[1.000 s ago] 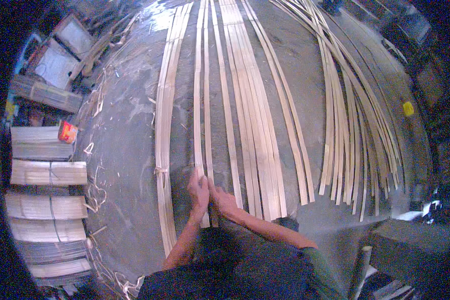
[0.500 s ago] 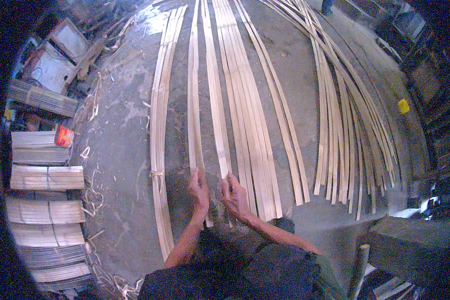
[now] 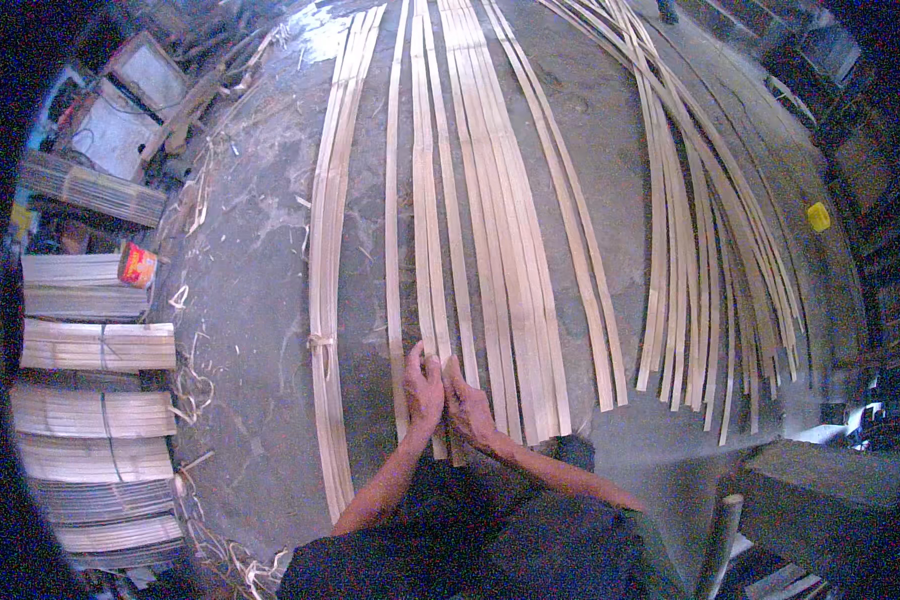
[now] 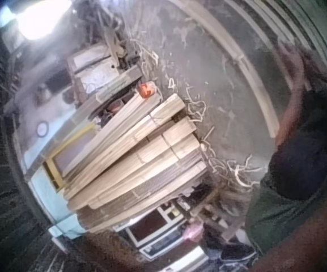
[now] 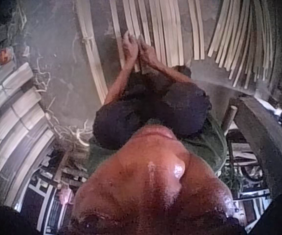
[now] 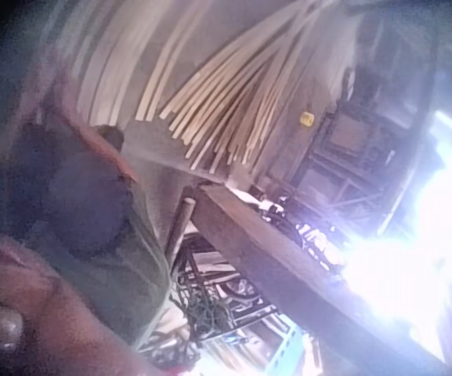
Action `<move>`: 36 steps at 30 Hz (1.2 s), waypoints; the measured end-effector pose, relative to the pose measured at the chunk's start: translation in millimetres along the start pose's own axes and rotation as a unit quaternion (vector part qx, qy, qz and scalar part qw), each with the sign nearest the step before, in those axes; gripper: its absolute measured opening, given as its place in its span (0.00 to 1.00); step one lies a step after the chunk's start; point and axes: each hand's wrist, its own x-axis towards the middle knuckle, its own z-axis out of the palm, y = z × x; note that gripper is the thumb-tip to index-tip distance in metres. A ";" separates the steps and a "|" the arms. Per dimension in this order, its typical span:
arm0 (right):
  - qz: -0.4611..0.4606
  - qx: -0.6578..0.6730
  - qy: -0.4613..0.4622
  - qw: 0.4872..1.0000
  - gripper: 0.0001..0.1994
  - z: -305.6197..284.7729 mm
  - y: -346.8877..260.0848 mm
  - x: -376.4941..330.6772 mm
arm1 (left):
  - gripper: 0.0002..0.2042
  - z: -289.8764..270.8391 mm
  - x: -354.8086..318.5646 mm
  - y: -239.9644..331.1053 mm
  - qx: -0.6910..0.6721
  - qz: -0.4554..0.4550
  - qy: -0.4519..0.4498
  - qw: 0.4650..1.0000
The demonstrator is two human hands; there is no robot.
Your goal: The person sits on the floor and arranges long, thin wooden strips into a neat stack. They repeatedly pick up, align, and place the strips side by side, forming a growing pile.
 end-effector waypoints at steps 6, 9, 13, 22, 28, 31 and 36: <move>0.000 0.062 0.005 0.998 0.26 8.2 34.5 4.2 | 0.19 0.4 -4.6 10.4 -0.028 -0.051 -0.002 0.998; 0.008 -0.011 -0.038 0.999 0.26 5.8 23.4 10.0 | 0.20 -0.3 -1.0 -6.6 -0.021 -0.016 0.009 1.000; 0.006 -0.040 -0.056 0.998 0.26 -4.9 11.8 13.5 | 0.20 -6.3 -0.4 -0.6 -0.042 -0.023 -0.022 0.999; 0.027 -0.046 -0.065 0.996 0.24 -15.7 -0.4 24.9 | 0.21 -7.3 0.6 1.8 -0.038 -0.021 -0.024 0.999; -0.040 -0.205 -0.056 0.976 0.26 -36.9 -25.4 22.0 | 0.23 -15.3 3.1 -1.9 0.024 -0.023 -0.032 0.999; -0.096 -0.323 -0.007 0.941 0.32 -41.9 -2.8 23.4 | 0.23 -13.4 3.2 3.1 0.009 -0.029 -0.024 0.999; -0.071 -0.327 -0.035 0.942 0.37 -41.8 -6.3 25.5 | 0.23 -9.0 4.1 -9.9 0.005 -0.040 -0.032 0.999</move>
